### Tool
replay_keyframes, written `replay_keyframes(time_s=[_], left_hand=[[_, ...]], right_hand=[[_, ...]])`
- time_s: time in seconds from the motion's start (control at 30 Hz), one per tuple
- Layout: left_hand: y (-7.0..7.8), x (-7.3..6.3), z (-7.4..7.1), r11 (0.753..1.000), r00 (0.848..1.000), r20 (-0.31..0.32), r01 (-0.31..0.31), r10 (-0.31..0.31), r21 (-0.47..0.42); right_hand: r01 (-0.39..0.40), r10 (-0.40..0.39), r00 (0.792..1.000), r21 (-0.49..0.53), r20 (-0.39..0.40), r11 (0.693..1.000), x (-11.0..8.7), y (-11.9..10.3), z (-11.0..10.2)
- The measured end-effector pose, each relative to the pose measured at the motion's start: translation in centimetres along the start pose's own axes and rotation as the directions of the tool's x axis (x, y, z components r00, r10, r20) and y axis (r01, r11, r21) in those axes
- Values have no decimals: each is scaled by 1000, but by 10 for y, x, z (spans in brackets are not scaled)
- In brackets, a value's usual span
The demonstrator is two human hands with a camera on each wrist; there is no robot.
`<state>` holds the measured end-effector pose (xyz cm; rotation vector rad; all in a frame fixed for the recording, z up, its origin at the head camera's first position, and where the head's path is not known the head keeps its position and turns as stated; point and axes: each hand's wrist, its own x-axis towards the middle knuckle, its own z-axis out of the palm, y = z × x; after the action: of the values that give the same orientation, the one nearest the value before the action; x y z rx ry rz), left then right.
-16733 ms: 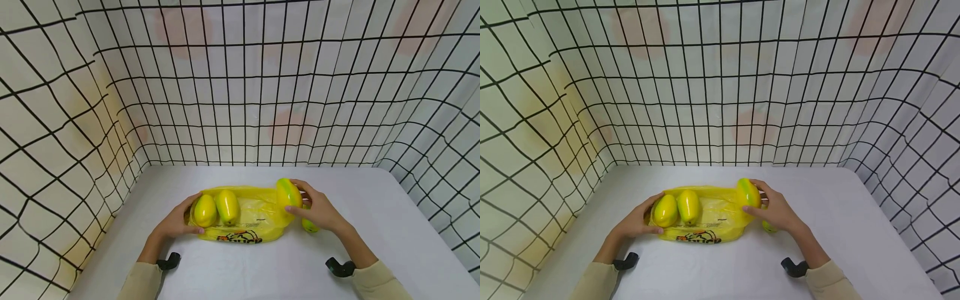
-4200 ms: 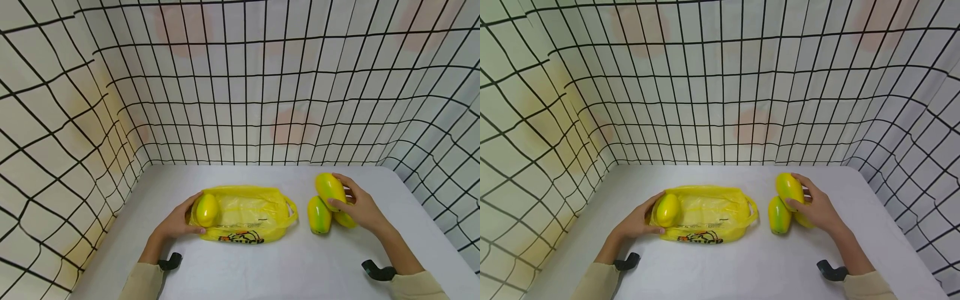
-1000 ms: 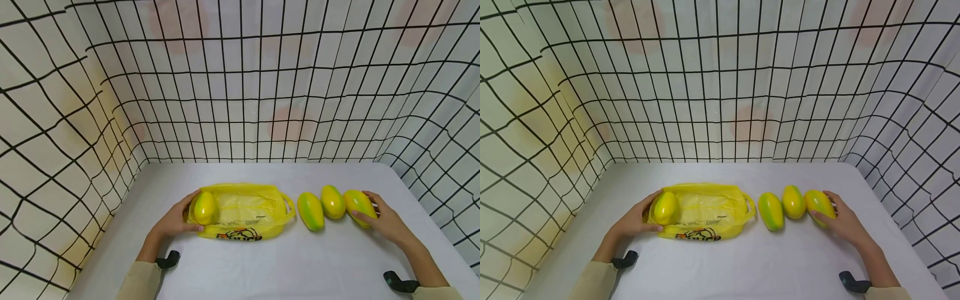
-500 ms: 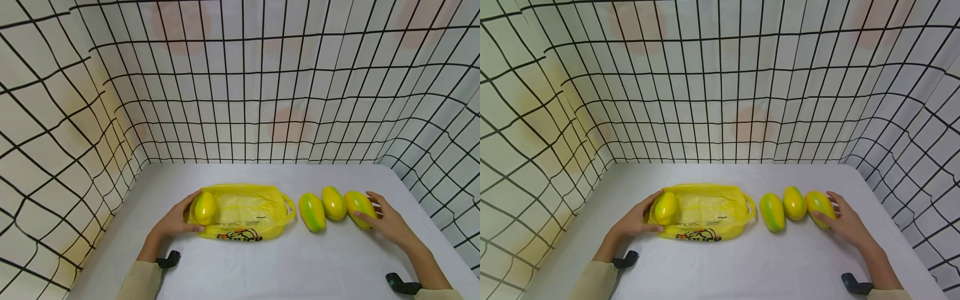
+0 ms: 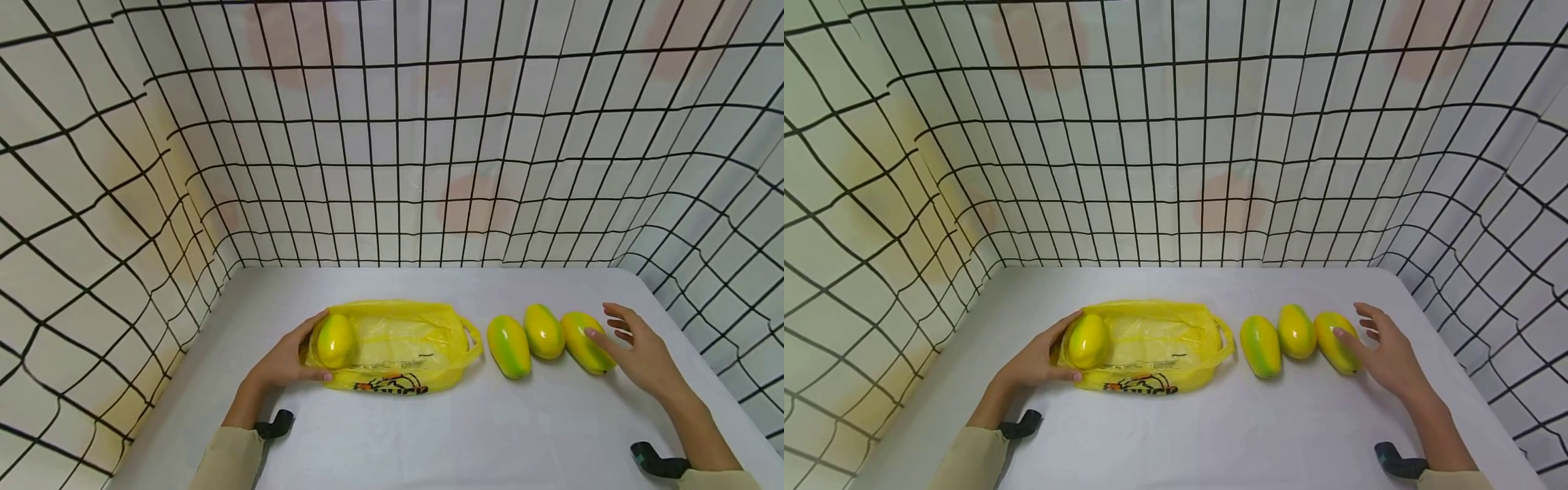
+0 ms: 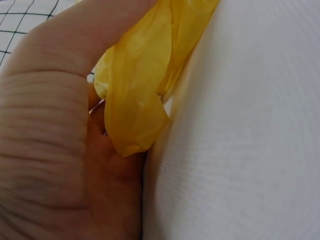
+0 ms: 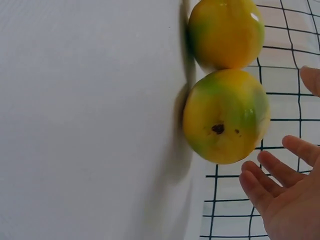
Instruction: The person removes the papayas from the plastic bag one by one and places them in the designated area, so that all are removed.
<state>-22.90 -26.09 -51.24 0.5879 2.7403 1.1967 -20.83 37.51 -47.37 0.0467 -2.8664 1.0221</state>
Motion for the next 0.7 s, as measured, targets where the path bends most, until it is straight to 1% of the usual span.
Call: replay_keyframes(time_s=[0.2,0.43,0.53,0.7], left_hand=[[0,-1,0,1000,1000,-1,1,-1,4],[-1,0,0,1000,1000,-1,-1,1,10],[-2,0,0,1000,1000,0,-3,3,12],[-5,1,0,1000,1000,3,-14,14,11]], right_hand=[[62,-63,996,-16,-55,998,-1,-12,-4],[148,-147,983,1,-107,989,1,-31,-1],[163,-160,981,20,-108,986,4,-42,2],[168,-163,983,63,-79,984,7,-58,9]])
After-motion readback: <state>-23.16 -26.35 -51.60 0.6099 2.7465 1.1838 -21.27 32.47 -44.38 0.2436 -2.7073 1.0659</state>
